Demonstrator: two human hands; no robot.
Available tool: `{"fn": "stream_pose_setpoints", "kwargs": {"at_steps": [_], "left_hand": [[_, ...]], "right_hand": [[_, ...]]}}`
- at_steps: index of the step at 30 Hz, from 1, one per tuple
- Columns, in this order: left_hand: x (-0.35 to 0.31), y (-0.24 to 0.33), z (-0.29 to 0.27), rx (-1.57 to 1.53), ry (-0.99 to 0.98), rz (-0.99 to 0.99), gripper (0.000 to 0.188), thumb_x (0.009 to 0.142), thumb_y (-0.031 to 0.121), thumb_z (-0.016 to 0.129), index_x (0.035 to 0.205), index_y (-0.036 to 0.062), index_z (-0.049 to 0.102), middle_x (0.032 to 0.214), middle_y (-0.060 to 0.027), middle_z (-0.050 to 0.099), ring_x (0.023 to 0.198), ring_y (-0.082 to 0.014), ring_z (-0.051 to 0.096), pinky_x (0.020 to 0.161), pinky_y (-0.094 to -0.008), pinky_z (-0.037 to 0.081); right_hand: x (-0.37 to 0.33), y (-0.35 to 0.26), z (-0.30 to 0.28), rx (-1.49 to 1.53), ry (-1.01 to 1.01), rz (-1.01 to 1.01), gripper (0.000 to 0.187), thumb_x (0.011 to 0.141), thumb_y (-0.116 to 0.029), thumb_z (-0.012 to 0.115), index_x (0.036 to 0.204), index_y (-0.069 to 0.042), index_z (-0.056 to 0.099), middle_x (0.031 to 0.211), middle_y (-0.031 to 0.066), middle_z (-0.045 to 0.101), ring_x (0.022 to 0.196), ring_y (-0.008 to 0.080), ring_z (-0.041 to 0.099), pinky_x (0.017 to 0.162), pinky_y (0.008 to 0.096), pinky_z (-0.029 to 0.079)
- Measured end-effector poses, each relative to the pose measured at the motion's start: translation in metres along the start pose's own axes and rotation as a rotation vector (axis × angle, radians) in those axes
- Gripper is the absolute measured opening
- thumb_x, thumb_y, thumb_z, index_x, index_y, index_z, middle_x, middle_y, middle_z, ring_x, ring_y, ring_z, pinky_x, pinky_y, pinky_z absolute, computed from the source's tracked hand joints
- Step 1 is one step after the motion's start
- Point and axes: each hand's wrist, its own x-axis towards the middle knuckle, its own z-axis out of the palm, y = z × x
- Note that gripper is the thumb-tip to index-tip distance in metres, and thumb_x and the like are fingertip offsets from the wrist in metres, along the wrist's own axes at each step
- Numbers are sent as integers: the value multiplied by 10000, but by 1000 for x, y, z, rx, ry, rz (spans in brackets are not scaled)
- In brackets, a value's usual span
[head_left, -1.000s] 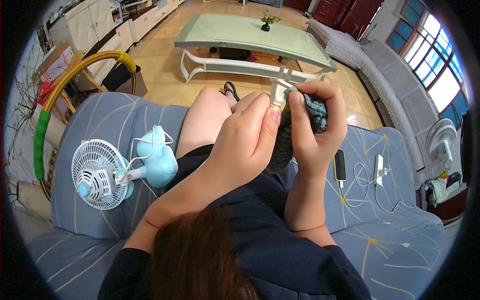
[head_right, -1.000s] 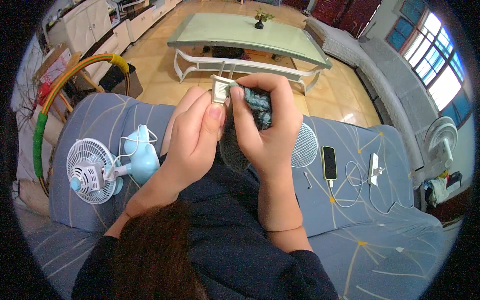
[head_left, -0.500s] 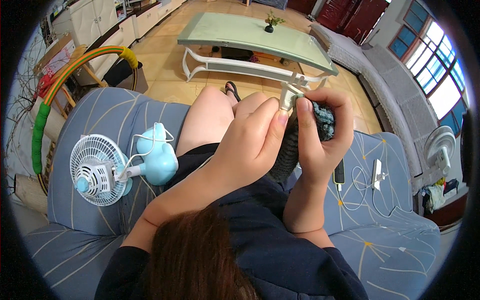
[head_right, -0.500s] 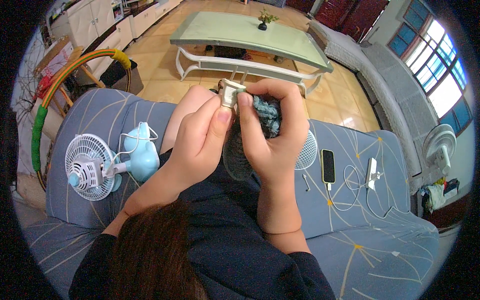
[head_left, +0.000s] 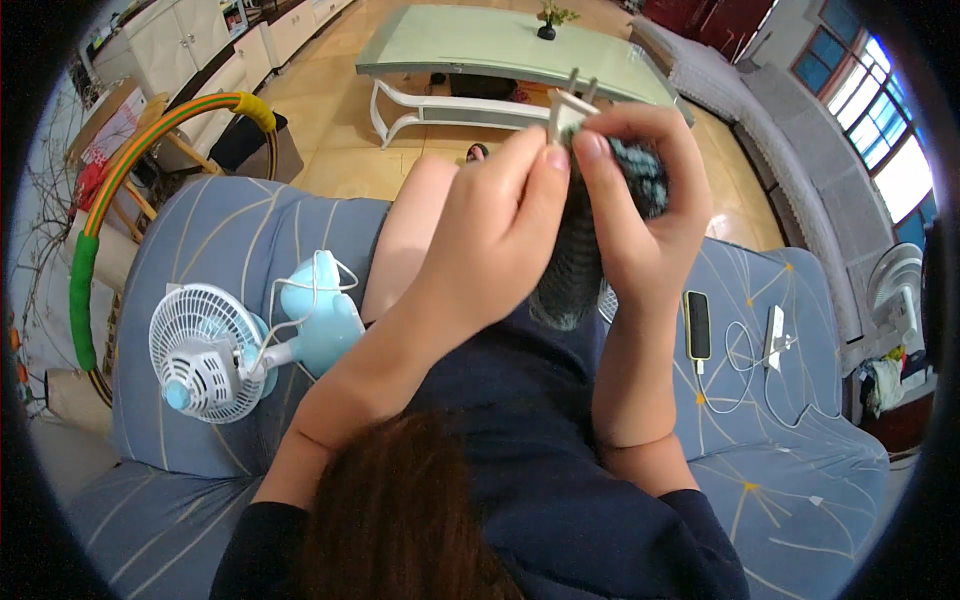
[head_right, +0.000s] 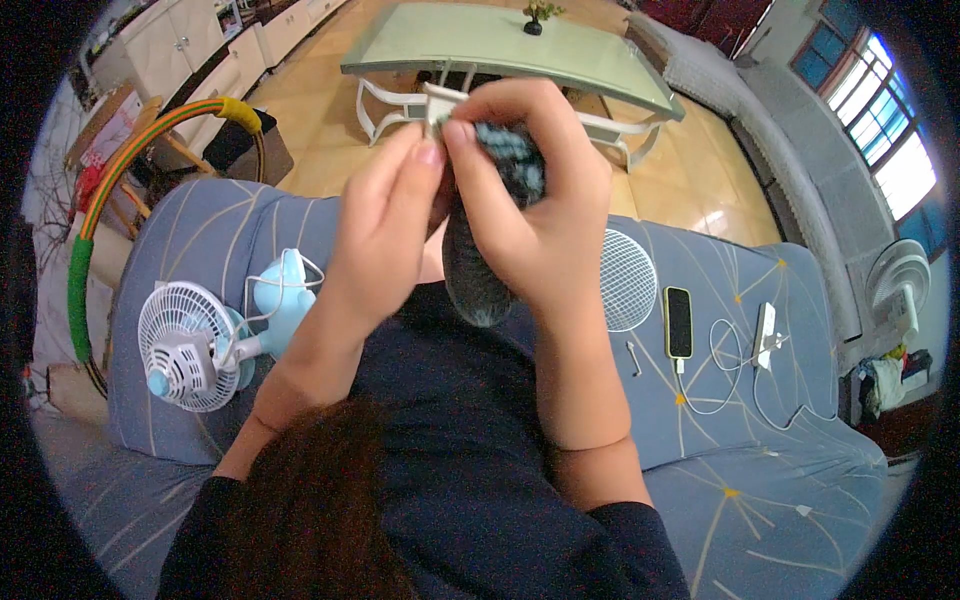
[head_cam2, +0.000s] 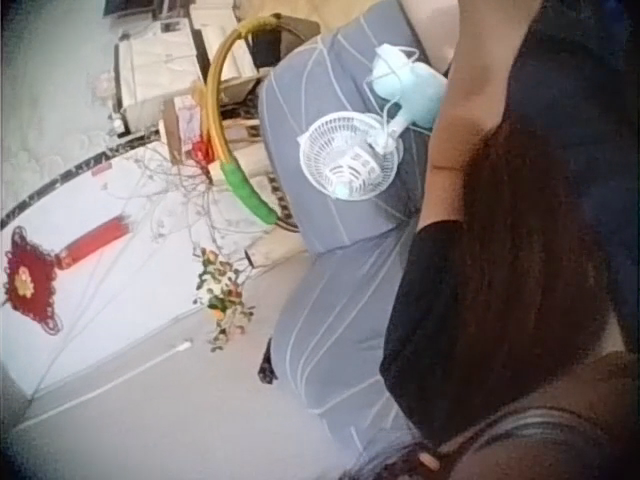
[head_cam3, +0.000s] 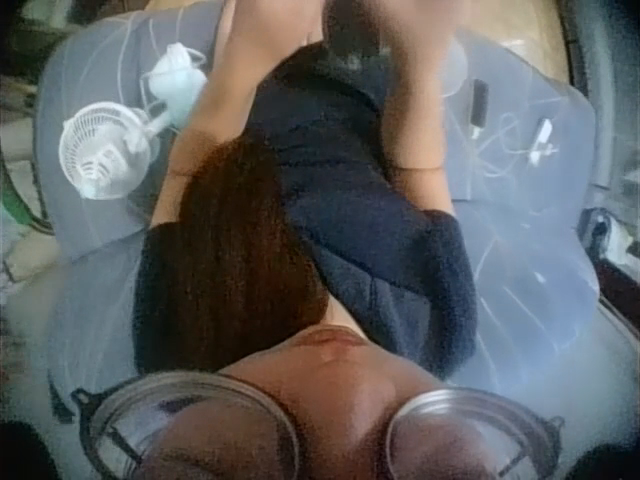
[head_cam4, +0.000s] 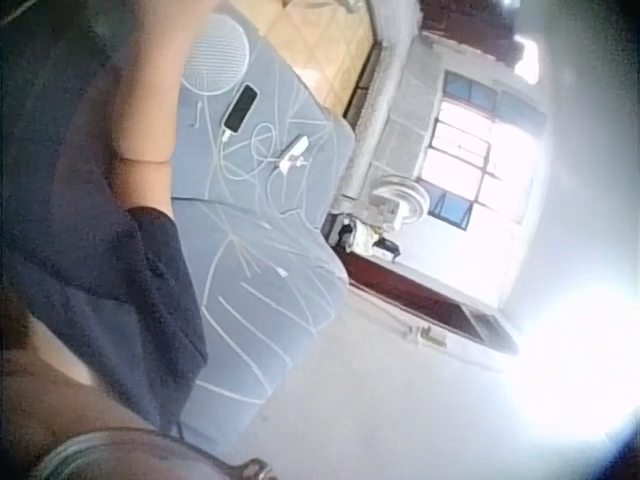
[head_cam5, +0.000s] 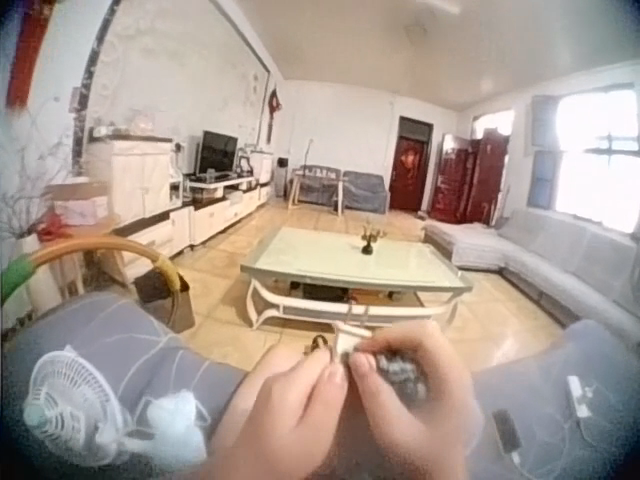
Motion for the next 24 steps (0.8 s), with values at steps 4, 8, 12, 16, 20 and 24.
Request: {"fn": "stream_pose_setpoints", "kwargs": {"at_steps": [4, 8, 12, 16, 20, 24], "left_hand": [[41, -15, -10, -137, -10, -233, 176, 917, 131, 440, 901, -16, 537, 587, -22, 504, 546, -67, 424, 481, -261, 350], [84, -51, -14, -177, 23, -251, 184, 921, 135, 440, 866, -18, 526, 626, -36, 514, 589, -76, 446, 533, -240, 379], [127, -89, -19, -275, 12, -360, 247, 954, 199, 397, 825, 17, 502, 650, 8, 473, 581, -50, 413, 520, -205, 358], [172, -140, -17, -426, 76, -415, 230, 958, 296, 364, 916, 102, 482, 585, 57, 365, 440, -3, 274, 380, -151, 202], [214, -191, -19, -454, 43, -498, 227, 953, 266, 381, 992, 81, 506, 602, 58, 357, 436, 2, 253, 378, -146, 181], [245, -258, -18, -532, 1, -590, 162, 938, 226, 448, 1011, 93, 505, 600, 82, 347, 479, 9, 276, 404, -153, 199]], "right_hand": [[23, 40, 17, 14, -8, 55, 87, 757, -9, 602, 834, 3, 563, 747, 62, 586, 683, 124, 549, 650, 231, 442], [43, 84, 33, 106, 4, 202, 92, 772, -26, 606, 848, 1, 562, 752, 55, 588, 684, 108, 550, 644, 231, 446], [62, 131, 51, 181, 12, 301, 92, 791, -31, 604, 859, 2, 554, 754, 43, 570, 681, 91, 542, 631, 223, 439], [75, 186, 70, 276, 51, 450, 83, 798, -20, 597, 861, 5, 550, 780, 36, 567, 694, 87, 526, 647, 219, 435], [82, 253, 87, 254, 85, 513, 76, 804, -30, 593, 864, -14, 550, 807, -5, 540, 731, 53, 474, 670, 185, 390], [80, 325, 103, 291, 152, 631, 74, 794, -27, 602, 845, -3, 554, 791, 13, 557, 726, 73, 494, 660, 210, 413]]}}
